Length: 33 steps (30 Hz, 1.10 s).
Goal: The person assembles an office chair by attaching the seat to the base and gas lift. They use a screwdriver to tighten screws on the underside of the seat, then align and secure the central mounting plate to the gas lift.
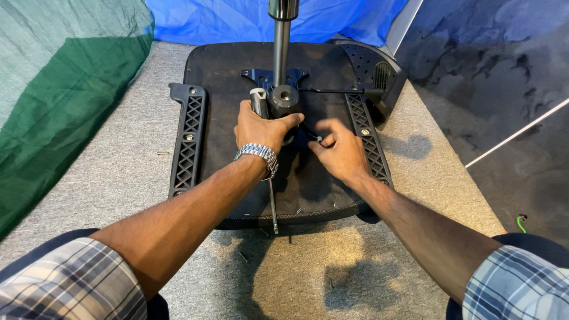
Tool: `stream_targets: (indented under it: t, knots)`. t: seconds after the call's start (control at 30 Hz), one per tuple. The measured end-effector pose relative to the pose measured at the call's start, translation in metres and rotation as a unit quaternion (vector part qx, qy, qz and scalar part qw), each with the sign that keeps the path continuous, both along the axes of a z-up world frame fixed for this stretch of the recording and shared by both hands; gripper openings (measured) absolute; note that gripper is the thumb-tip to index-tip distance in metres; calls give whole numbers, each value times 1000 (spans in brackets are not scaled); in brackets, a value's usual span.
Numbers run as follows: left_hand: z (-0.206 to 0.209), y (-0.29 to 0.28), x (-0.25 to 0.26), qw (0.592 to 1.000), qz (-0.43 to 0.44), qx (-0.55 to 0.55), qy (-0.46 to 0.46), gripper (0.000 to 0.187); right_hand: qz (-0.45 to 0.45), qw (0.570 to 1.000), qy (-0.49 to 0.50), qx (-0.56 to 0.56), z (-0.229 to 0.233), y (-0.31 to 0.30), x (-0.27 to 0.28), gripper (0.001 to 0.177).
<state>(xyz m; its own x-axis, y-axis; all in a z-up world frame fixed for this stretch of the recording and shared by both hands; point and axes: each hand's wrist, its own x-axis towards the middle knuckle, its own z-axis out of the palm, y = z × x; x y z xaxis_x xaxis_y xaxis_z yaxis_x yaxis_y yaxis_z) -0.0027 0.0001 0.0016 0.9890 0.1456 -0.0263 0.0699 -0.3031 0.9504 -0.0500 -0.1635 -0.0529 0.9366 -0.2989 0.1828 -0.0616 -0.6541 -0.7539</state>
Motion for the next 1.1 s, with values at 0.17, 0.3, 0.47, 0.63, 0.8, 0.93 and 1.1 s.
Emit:
stream_targets:
  t: [0.17,0.3,0.47,0.63,0.8,0.93,1.1]
  knots:
    - [1,0,-1,1000,-12,-8,24,67,-37,995,81,52,0,3,3,29]
    - [0,1,0,1000,-11,-3,2,68,-12,996,66,57,-2,3,4,28]
    - [-1,-1,-1,1000,0,5,7,69,-15,993,33,110,-6,2,-1,22]
    - [1,0,-2,1000,-3,-17,16,69,-64,991,99,59,-4,0,4,43]
    - [0,-2,-2,999,6,24,37,71,-6,995,56,88,-7,-2,3,34]
    - [-11,-10,-13,997,69,20,3,85,-54,987,143,58,1,-5,2,41]
    - [-28,-16,-44,998,-10,-42,-34,41,-22,977,29,211,51,-19,-11,34]
